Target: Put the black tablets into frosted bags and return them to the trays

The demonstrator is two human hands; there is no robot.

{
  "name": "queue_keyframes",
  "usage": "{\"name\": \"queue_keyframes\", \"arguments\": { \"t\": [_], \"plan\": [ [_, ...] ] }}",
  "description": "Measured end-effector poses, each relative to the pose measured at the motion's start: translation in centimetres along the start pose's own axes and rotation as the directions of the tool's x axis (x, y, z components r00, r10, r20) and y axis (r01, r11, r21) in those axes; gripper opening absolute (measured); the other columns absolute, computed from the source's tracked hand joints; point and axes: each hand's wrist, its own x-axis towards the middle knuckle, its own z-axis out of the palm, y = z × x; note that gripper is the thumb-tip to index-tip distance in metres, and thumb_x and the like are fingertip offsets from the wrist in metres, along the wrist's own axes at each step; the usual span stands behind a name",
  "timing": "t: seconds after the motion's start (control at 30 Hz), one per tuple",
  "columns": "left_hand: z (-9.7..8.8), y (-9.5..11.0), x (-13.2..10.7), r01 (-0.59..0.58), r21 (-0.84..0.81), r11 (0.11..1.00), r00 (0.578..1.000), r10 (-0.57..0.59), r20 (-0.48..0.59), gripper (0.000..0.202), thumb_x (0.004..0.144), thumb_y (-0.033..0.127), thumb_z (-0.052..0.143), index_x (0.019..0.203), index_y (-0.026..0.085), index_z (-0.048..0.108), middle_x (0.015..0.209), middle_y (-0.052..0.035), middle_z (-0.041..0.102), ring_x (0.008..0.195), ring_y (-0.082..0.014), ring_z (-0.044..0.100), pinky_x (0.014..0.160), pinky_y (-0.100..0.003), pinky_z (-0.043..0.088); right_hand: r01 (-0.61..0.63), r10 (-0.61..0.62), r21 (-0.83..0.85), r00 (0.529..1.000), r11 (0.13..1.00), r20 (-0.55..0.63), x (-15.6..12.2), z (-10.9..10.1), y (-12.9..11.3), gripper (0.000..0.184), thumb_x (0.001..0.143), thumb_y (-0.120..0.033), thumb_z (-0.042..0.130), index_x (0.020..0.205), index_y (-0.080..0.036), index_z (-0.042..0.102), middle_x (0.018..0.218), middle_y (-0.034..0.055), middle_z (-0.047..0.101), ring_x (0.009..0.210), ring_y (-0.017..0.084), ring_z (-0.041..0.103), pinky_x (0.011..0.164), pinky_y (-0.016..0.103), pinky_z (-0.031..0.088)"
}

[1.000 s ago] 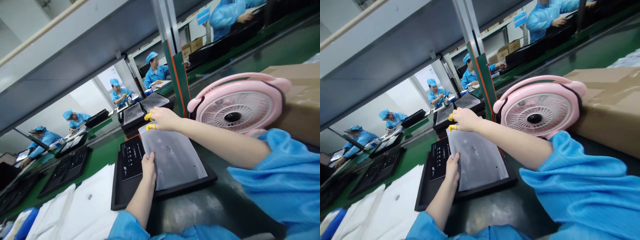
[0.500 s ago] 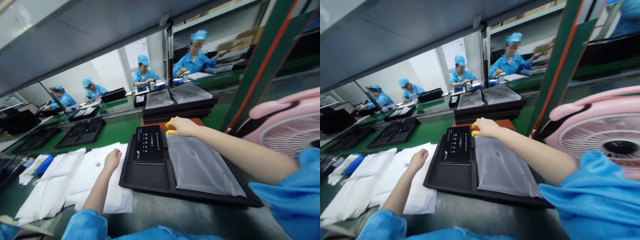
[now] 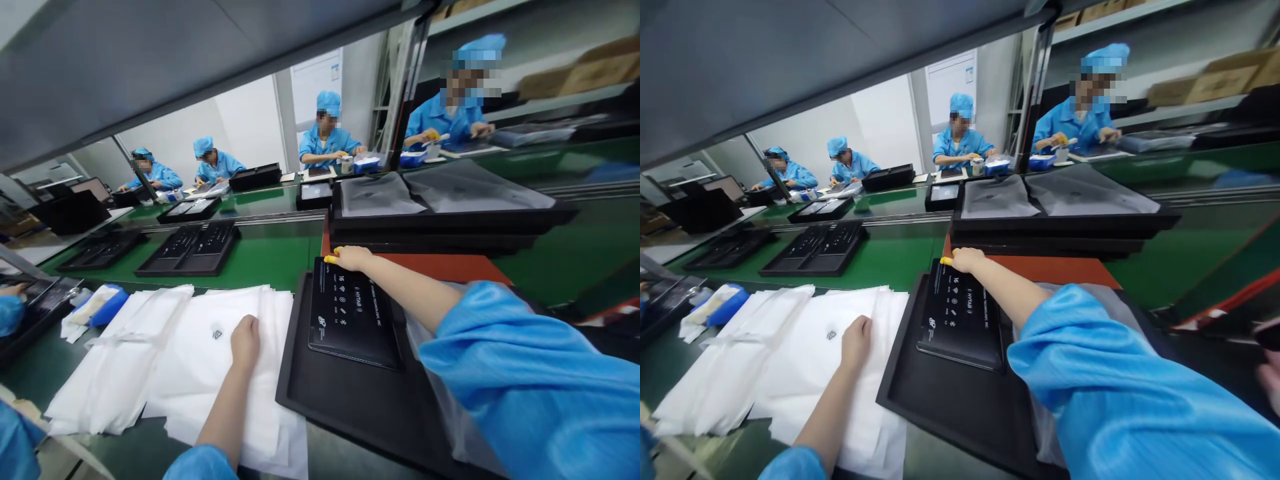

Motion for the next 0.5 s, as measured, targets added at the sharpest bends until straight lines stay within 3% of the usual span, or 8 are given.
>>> {"name": "queue_keyframes", "arguments": {
  "t": [0.13,0.27,0.4,0.5],
  "plan": [
    [0.1,-0.7,-0.1,0.067,-0.229,0.971,0.990,-0.093,-0.105,0.021,0.080,0.025,0.042,0.061,0.021,0.048,0.050,0.0032,0.046,0.052,-0.0137,0.044,0.055,-0.023,0.030,0.015,-0.016,0.021,0.999,1.000,0.050,0.8,-2.0,1.1,0.050,0.084,-0.047,0.036,0.098,-0.010,0.067,0.101,0.0188,0.063,0.087,0.026,0.062,0.066,0.032,0.043],
    [-0.3,-0.6,-0.1,0.060,-0.329,0.943,0.989,-0.100,-0.106,0.023,0.078,0.029,0.043,0.057,0.020,0.046,0.046,0.0051,0.041,0.049,-0.0120,0.039,0.052,-0.022,0.029,0.071,-0.070,0.026,0.997,0.997,-0.010,-0.4,-7.2,1.4,0.052,0.082,-0.051,0.036,0.092,-0.011,0.069,0.098,0.0161,0.065,0.083,0.024,0.061,0.064,0.031,0.041],
    [-1.8,0.0,0.2,0.066,-0.370,0.927,0.983,-0.125,-0.136,0.022,0.076,0.027,0.044,0.055,0.020,0.044,0.047,0.0054,0.038,0.050,-0.0112,0.038,0.052,-0.022,0.030,0.339,-0.338,-0.011,0.941,0.941,0.029,-5.8,-12.1,0.0,0.047,0.065,-0.059,0.057,0.082,-0.017,0.070,0.075,0.0070,0.067,0.063,0.018,0.059,0.056,0.028,0.039],
    [-3.8,1.1,0.2,0.024,-0.397,0.918,0.977,-0.105,-0.183,0.022,0.076,0.028,0.044,0.055,0.020,0.043,0.049,0.0050,0.039,0.052,-0.0108,0.039,0.054,-0.022,0.032,0.446,-0.447,-0.036,0.894,0.894,-0.041,-11.1,-13.7,-1.2,0.044,0.060,-0.056,0.063,0.082,-0.019,0.069,0.067,0.0026,0.064,0.057,0.015,0.056,0.052,0.025,0.036]
  ]
}}
